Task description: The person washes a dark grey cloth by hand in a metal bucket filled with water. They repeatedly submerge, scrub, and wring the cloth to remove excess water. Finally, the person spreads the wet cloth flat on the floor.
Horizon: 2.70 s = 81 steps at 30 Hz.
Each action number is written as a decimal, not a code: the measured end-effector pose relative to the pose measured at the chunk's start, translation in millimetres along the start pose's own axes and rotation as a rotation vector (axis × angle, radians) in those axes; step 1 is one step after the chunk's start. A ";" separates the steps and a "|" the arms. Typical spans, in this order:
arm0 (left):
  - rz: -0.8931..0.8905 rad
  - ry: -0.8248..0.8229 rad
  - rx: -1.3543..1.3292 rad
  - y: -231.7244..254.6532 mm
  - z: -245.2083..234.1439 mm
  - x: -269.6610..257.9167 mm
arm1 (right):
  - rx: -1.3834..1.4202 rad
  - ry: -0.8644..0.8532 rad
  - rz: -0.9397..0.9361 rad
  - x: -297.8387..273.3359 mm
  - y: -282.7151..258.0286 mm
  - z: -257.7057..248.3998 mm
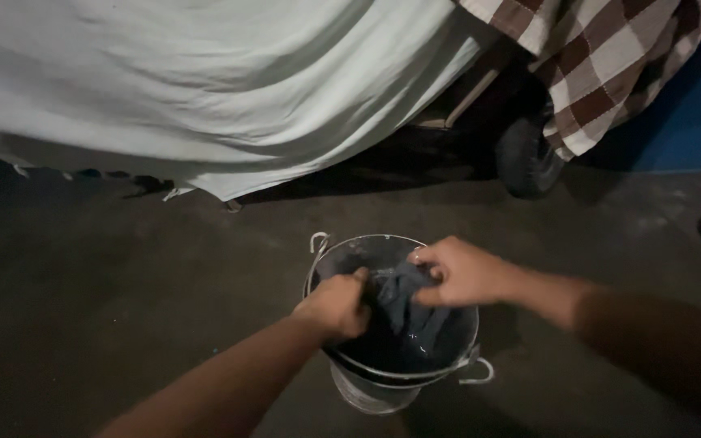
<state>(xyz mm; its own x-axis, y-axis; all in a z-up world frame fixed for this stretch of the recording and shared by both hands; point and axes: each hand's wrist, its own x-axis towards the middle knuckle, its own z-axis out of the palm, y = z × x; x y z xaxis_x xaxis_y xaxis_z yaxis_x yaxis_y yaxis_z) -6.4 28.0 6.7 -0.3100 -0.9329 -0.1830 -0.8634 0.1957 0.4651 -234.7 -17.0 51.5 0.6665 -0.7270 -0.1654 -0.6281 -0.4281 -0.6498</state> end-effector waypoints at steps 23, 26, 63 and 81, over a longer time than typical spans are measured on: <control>0.113 0.206 -0.324 3.4 -12.8 0.8 | -0.029 -0.020 0.131 10.2 0.5 3.4; 0.224 0.233 -0.506 13.6 -2.9 6.6 | -0.168 0.022 0.045 11.9 -13.0 19.8; -0.020 -0.378 0.217 -38.4 93.8 79.2 | -0.292 -0.546 0.334 73.3 57.3 79.9; 0.332 0.256 -0.457 22.2 -50.2 20.3 | -0.256 -0.013 -0.093 -0.1 -22.5 -9.4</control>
<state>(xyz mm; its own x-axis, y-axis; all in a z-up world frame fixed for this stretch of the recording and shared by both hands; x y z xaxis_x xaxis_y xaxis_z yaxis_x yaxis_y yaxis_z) -11.9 -1.8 56.8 -0.3782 -0.8987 0.2222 -0.4617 0.3912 0.7961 -224.4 -12.3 73.1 0.7301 -0.6719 -0.1242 -0.6438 -0.6156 -0.4544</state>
